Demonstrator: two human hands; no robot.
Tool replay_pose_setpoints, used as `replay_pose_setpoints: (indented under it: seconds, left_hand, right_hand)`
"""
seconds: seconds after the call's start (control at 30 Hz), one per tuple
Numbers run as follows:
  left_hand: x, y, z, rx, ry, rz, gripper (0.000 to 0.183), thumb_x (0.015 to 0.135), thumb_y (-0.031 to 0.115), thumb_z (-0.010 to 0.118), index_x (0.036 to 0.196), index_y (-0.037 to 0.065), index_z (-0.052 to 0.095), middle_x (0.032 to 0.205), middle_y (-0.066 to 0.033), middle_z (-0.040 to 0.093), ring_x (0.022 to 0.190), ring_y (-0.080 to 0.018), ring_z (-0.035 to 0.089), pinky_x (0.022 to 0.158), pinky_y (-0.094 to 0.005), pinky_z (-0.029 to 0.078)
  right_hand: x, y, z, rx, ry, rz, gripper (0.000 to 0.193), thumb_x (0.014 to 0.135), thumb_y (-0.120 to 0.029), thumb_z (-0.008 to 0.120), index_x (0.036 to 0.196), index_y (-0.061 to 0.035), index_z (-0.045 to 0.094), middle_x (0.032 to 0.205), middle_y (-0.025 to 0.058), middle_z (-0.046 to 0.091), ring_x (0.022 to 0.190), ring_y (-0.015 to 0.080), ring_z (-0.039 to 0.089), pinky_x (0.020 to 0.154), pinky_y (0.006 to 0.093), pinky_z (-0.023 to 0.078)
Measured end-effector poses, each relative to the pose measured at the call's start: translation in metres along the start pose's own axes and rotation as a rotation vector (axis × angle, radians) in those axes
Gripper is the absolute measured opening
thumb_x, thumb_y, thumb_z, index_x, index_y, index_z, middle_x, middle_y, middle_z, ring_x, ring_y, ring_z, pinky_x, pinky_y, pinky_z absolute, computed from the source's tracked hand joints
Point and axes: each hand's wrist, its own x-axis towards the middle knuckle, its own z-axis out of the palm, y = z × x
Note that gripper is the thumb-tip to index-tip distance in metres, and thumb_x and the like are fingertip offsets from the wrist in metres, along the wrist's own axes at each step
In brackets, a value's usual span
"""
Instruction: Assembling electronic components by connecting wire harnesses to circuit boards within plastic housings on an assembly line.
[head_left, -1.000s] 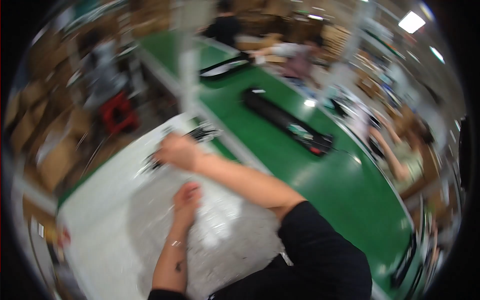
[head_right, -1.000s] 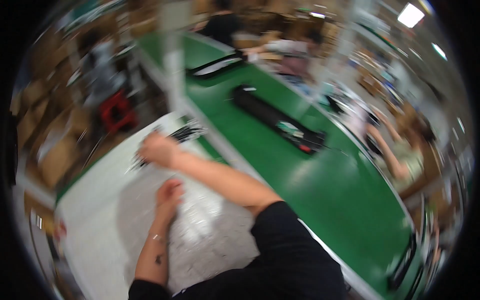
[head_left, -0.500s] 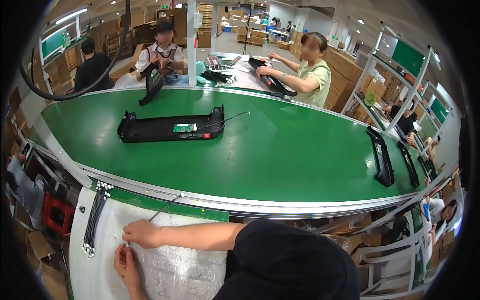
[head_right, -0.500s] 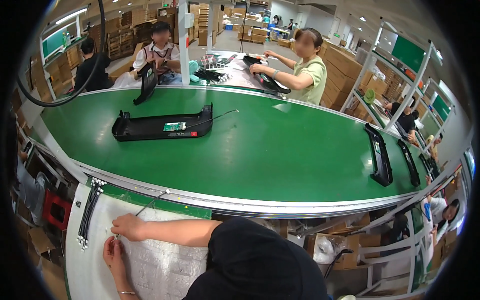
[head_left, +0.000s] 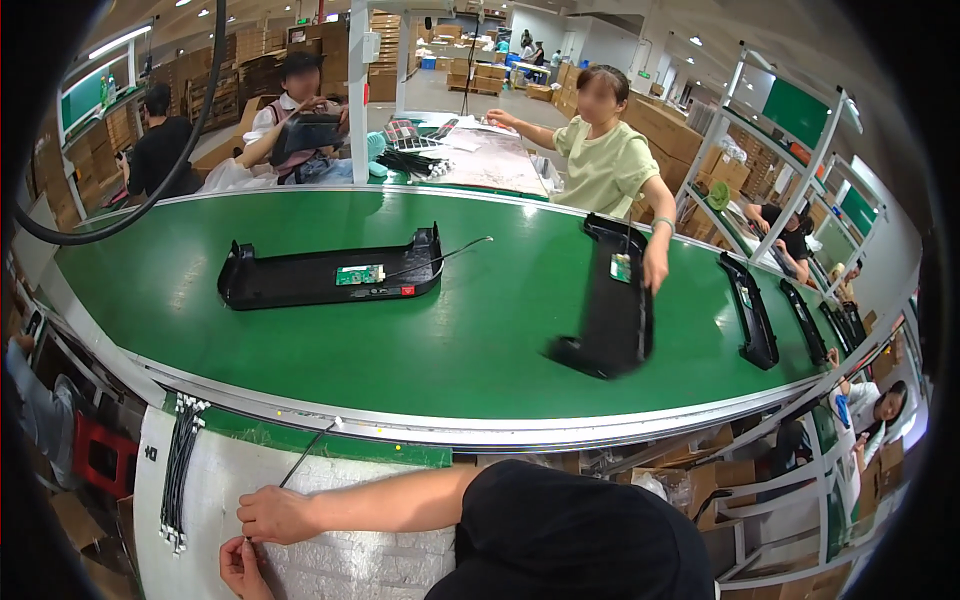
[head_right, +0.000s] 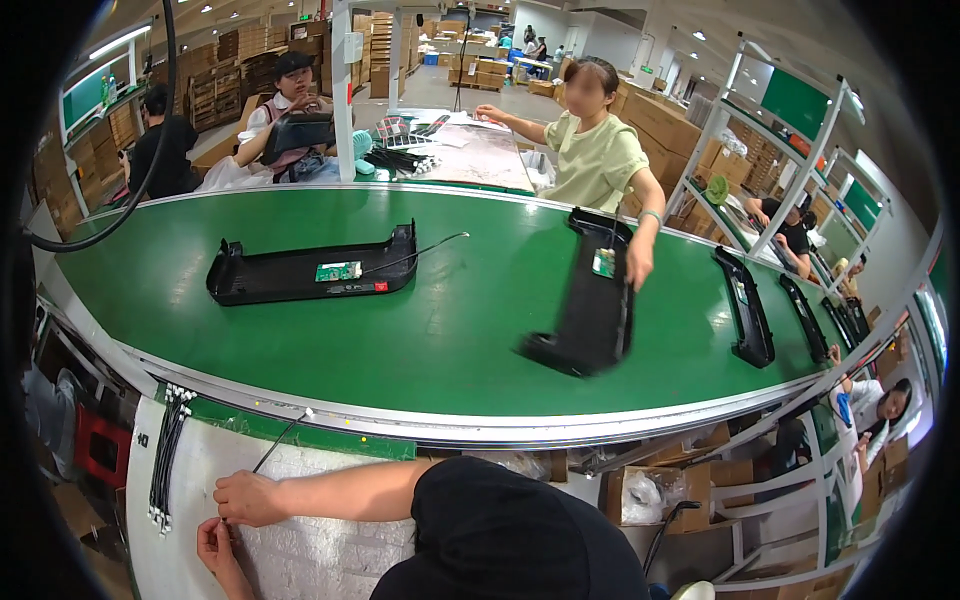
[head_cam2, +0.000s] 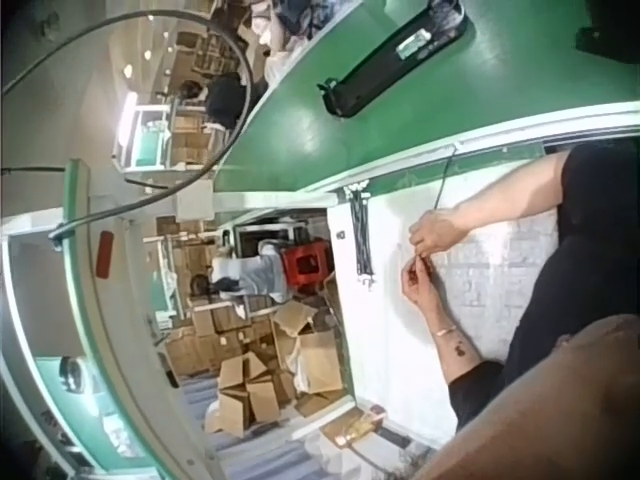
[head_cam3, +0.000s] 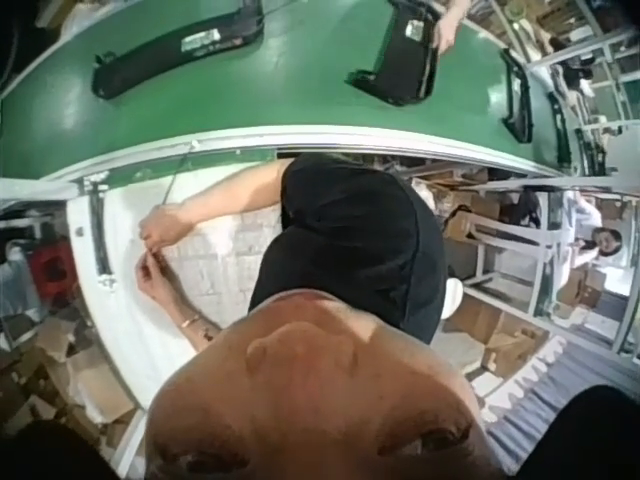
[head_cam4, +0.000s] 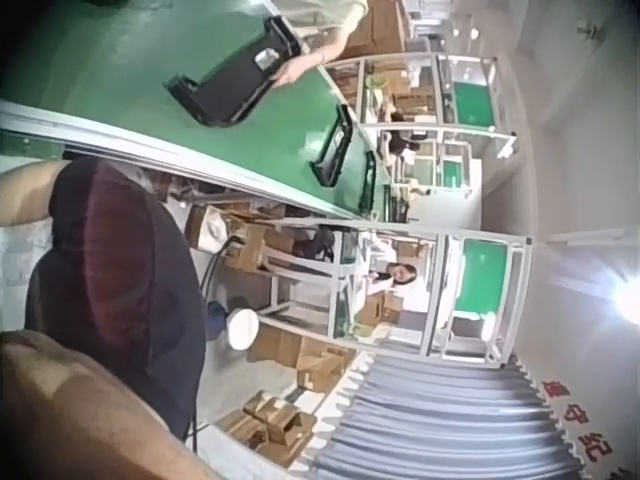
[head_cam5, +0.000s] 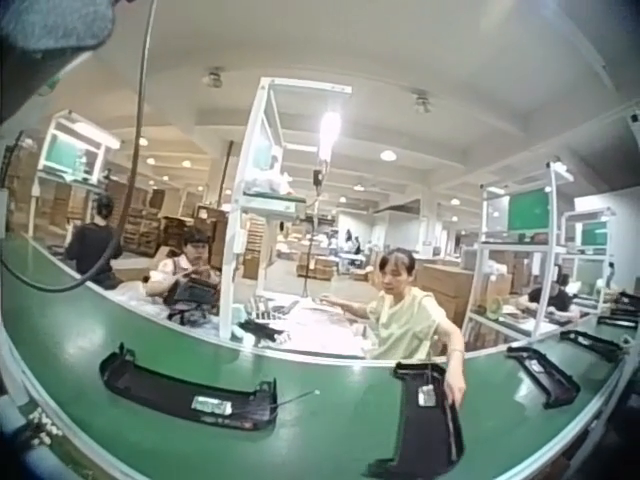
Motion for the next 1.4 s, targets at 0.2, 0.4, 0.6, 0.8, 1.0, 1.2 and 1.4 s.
replay_pose_setpoints:
  seconds: [0.2, 0.4, 0.6, 0.8, 1.0, 1.2, 1.4]
  left_hand:
    - [0.001, 0.002, 0.005, 0.075, 0.043, 0.129, 0.009, 0.087, 0.002, 0.056, 0.091, -0.006, 0.055, 0.083, -0.0074, 0.056, 0.074, -0.0143, 0.053, 0.070, -0.0246, 0.048]
    - [0.003, 0.001, 0.000, -0.005, 0.056, 0.092, 0.008, 0.086, 0.002, 0.057, 0.091, -0.004, 0.055, 0.081, -0.0058, 0.056, 0.069, -0.0123, 0.050, 0.067, -0.0244, 0.047]
    - [-0.003, 0.012, 0.005, 0.058, 0.070, 0.027, 0.011, 0.089, 0.009, 0.055, 0.089, -0.003, 0.057, 0.078, -0.0036, 0.056, 0.066, -0.0109, 0.048, 0.063, -0.0214, 0.043]
    - [-0.001, 0.003, -0.008, 0.114, 0.008, 0.011, 0.015, 0.090, 0.011, 0.055, 0.080, -0.001, 0.056, 0.072, 0.0005, 0.051, 0.061, -0.0077, 0.041, 0.057, -0.0198, 0.038]
    - [0.004, 0.006, 0.001, 0.182, 0.028, 0.043, 0.018, 0.091, 0.012, 0.053, 0.076, 0.002, 0.055, 0.067, 0.0024, 0.048, 0.057, -0.0069, 0.038, 0.053, -0.0193, 0.035]
    - [0.006, 0.000, -0.004, 0.158, 0.016, 0.039, 0.017, 0.091, 0.012, 0.053, 0.078, 0.002, 0.056, 0.067, 0.0025, 0.048, 0.057, -0.0067, 0.038, 0.053, -0.0195, 0.034]
    - [0.005, 0.000, -0.001, 0.141, 0.025, 0.033, 0.016, 0.091, 0.012, 0.052, 0.081, 0.001, 0.057, 0.070, 0.0017, 0.049, 0.060, -0.0068, 0.040, 0.055, -0.0189, 0.036]
  right_hand:
    - [-0.002, -0.001, -0.006, -0.008, -0.065, 0.028, 0.011, 0.074, -0.015, 0.059, 0.073, -0.0049, 0.057, 0.077, 0.0054, 0.051, 0.080, 0.0231, 0.052, 0.061, 0.0351, 0.046]
    - [0.001, -0.001, -0.001, 0.071, -0.003, 0.060, 0.009, 0.070, -0.013, 0.057, 0.068, -0.0041, 0.057, 0.074, 0.0075, 0.053, 0.076, 0.0255, 0.056, 0.062, 0.0374, 0.047]
    - [-0.002, 0.001, -0.009, 0.065, 0.071, 0.008, 0.008, 0.069, -0.011, 0.058, 0.069, -0.0048, 0.054, 0.070, 0.0048, 0.050, 0.072, 0.0234, 0.053, 0.057, 0.0348, 0.045]
    - [0.000, -0.005, -0.001, 0.071, 0.084, -0.023, 0.009, 0.068, -0.012, 0.058, 0.067, -0.0056, 0.052, 0.069, 0.0056, 0.050, 0.071, 0.0238, 0.053, 0.056, 0.0349, 0.045]
    - [-0.001, 0.004, 0.004, 0.103, 0.048, 0.038, 0.016, 0.075, -0.017, 0.059, 0.069, -0.0037, 0.053, 0.069, 0.0061, 0.050, 0.073, 0.0238, 0.053, 0.058, 0.0353, 0.045]
    - [0.000, 0.004, 0.004, 0.160, 0.037, 0.052, 0.016, 0.074, -0.016, 0.060, 0.068, -0.0032, 0.053, 0.070, 0.0069, 0.052, 0.072, 0.0246, 0.054, 0.058, 0.0364, 0.046]
    - [0.000, 0.002, 0.003, 0.161, 0.015, 0.067, 0.016, 0.074, -0.016, 0.060, 0.068, -0.0027, 0.054, 0.070, 0.0070, 0.052, 0.072, 0.0251, 0.054, 0.059, 0.0375, 0.046]
